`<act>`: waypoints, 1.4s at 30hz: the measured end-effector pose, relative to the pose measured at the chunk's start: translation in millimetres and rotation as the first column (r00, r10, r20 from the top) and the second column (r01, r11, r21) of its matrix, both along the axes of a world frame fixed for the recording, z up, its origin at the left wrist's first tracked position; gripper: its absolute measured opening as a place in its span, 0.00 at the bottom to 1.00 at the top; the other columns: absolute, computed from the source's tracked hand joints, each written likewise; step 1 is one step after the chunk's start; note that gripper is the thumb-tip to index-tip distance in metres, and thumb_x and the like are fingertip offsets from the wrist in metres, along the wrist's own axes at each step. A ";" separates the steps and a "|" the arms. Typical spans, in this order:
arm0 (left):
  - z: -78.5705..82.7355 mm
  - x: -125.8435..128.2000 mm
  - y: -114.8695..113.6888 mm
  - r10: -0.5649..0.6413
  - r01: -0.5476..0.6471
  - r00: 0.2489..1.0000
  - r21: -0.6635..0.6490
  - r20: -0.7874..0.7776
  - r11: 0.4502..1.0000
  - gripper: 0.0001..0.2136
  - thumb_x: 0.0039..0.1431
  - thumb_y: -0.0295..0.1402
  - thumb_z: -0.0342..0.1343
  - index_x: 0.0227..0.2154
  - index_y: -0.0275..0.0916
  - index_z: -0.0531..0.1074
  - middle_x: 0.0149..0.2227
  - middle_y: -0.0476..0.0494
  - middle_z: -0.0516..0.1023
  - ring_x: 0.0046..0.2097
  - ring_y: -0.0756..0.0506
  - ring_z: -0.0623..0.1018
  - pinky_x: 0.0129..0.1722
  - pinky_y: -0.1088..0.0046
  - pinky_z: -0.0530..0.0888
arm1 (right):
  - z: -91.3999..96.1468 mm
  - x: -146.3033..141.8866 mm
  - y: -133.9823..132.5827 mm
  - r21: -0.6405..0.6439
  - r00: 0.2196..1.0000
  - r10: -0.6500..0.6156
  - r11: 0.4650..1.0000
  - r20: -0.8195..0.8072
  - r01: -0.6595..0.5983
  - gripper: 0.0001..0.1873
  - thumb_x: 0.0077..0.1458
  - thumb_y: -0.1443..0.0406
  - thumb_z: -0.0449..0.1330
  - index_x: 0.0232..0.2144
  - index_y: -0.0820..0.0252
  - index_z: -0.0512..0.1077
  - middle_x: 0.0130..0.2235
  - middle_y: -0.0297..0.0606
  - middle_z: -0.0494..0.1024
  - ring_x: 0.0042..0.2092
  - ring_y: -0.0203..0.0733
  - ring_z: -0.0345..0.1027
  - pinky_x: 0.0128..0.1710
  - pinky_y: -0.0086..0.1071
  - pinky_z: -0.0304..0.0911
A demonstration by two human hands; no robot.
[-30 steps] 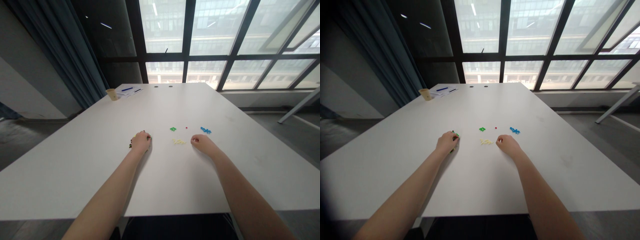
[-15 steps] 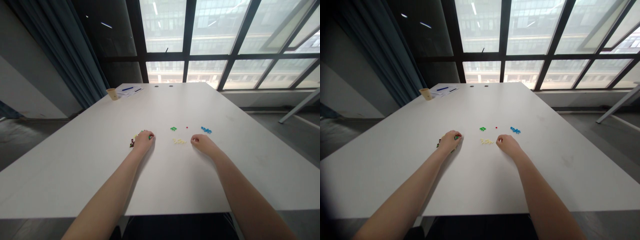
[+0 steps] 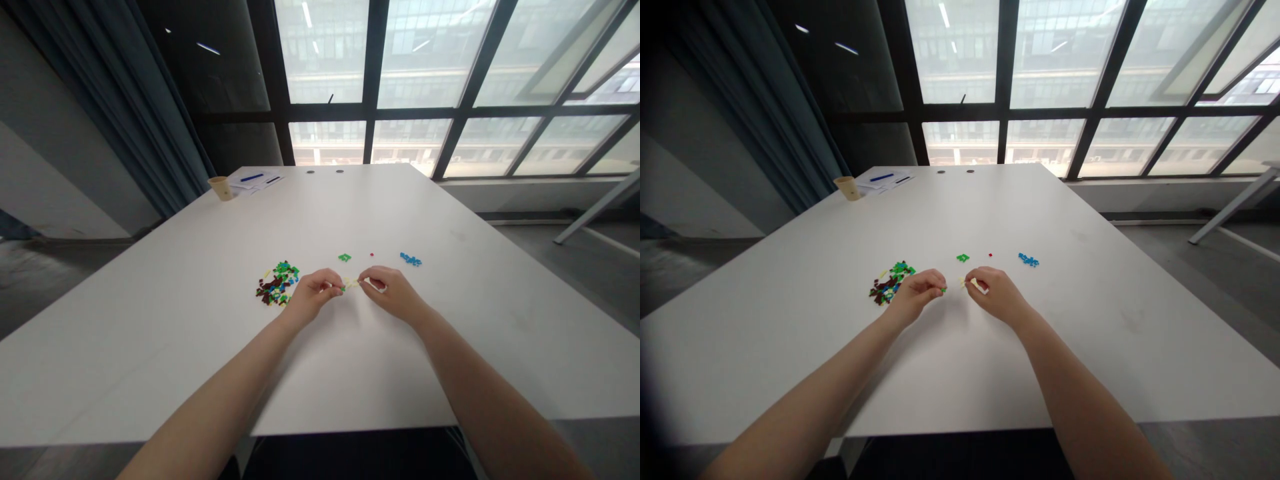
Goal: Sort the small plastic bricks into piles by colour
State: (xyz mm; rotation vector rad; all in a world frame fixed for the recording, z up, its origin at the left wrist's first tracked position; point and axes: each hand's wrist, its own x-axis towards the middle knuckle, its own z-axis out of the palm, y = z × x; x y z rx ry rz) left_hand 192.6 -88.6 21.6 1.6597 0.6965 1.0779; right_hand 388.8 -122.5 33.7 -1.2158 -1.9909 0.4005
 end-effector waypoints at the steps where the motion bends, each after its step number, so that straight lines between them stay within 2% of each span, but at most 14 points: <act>1: -0.1 0.8 -0.9 -0.011 0.011 1.000 0.012 -0.005 1.000 0.07 0.44 0.35 0.61 0.22 0.37 0.72 0.28 0.46 0.73 0.31 0.50 0.70 0.32 0.73 0.65 | 0.9 -1.8 -1.5 0.020 0.999 0.033 0.999 -0.006 -0.032 0.07 0.50 0.69 0.53 0.29 0.60 0.71 0.24 0.32 0.67 0.25 0.31 0.55 0.27 0.26 0.53; 6: 0.4 1.9 -1.0 -0.015 0.017 0.999 0.048 -0.043 0.999 0.06 0.46 0.34 0.60 0.22 0.37 0.73 0.28 0.46 0.73 0.31 0.49 0.70 0.32 0.73 0.64 | 5.8 -8.1 -8.7 0.114 0.992 0.121 0.987 -0.034 -0.116 0.04 0.47 0.69 0.56 0.29 0.59 0.70 0.22 0.29 0.61 0.26 0.31 0.56 0.29 0.27 0.54; 12: -1.9 2.1 -1.2 -0.025 0.029 0.998 0.055 -0.065 0.998 0.06 0.47 0.35 0.59 0.24 0.37 0.73 0.28 0.46 0.72 0.32 0.49 0.70 0.33 0.72 0.65 | 5.6 -15.1 -12.7 0.200 0.990 0.119 0.974 -0.074 -0.102 0.03 0.48 0.66 0.57 0.29 0.58 0.69 0.22 0.29 0.60 0.26 0.32 0.55 0.29 0.27 0.54; 23: -5.1 2.5 -0.8 -0.033 0.030 0.997 -0.048 -0.066 0.998 0.09 0.44 0.38 0.60 0.23 0.36 0.72 0.28 0.46 0.71 0.31 0.49 0.69 0.32 0.73 0.65 | 4.9 -18.6 -12.3 0.200 0.993 0.091 0.977 -0.076 -0.075 0.03 0.49 0.68 0.56 0.28 0.59 0.70 0.22 0.29 0.61 0.26 0.32 0.55 0.29 0.27 0.54; 33: -3.3 3.6 -1.8 -0.047 0.044 0.992 -0.029 -0.119 0.999 0.09 0.45 0.38 0.59 0.22 0.36 0.70 0.27 0.47 0.71 0.32 0.50 0.69 0.33 0.74 0.64 | 8.9 -19.1 -14.8 0.205 0.991 0.100 0.975 -0.086 -0.081 0.04 0.48 0.70 0.55 0.27 0.60 0.70 0.22 0.29 0.59 0.26 0.31 0.55 0.28 0.26 0.54; 37: -0.7 4.5 -3.3 -0.058 0.045 0.967 -0.056 -0.248 0.997 0.10 0.48 0.38 0.57 0.24 0.36 0.71 0.26 0.48 0.71 0.30 0.51 0.68 0.31 0.75 0.63 | 15.3 -16.1 -18.5 0.254 0.988 0.074 0.966 -0.138 -0.037 0.04 0.48 0.70 0.55 0.26 0.59 0.69 0.21 0.29 0.60 0.25 0.31 0.55 0.28 0.27 0.55; 40: -0.5 5.9 -5.8 -0.174 0.119 0.893 -0.153 -0.416 0.981 0.10 0.48 0.39 0.56 0.24 0.35 0.71 0.24 0.48 0.71 0.28 0.51 0.67 0.28 0.76 0.62 | 21.8 -12.5 -22.3 0.293 0.982 0.048 0.956 -0.184 0.008 0.03 0.48 0.69 0.56 0.26 0.58 0.69 0.21 0.30 0.62 0.24 0.32 0.56 0.27 0.28 0.56; 42: -1.3 6.7 -7.4 -0.243 0.167 0.848 -0.198 -0.471 0.966 0.11 0.48 0.40 0.55 0.24 0.35 0.72 0.23 0.48 0.71 0.27 0.51 0.67 0.27 0.76 0.62 | 25.6 -10.8 -24.7 0.316 0.975 0.036 0.948 -0.221 0.036 0.03 0.47 0.69 0.56 0.26 0.58 0.69 0.21 0.30 0.62 0.24 0.32 0.56 0.26 0.28 0.56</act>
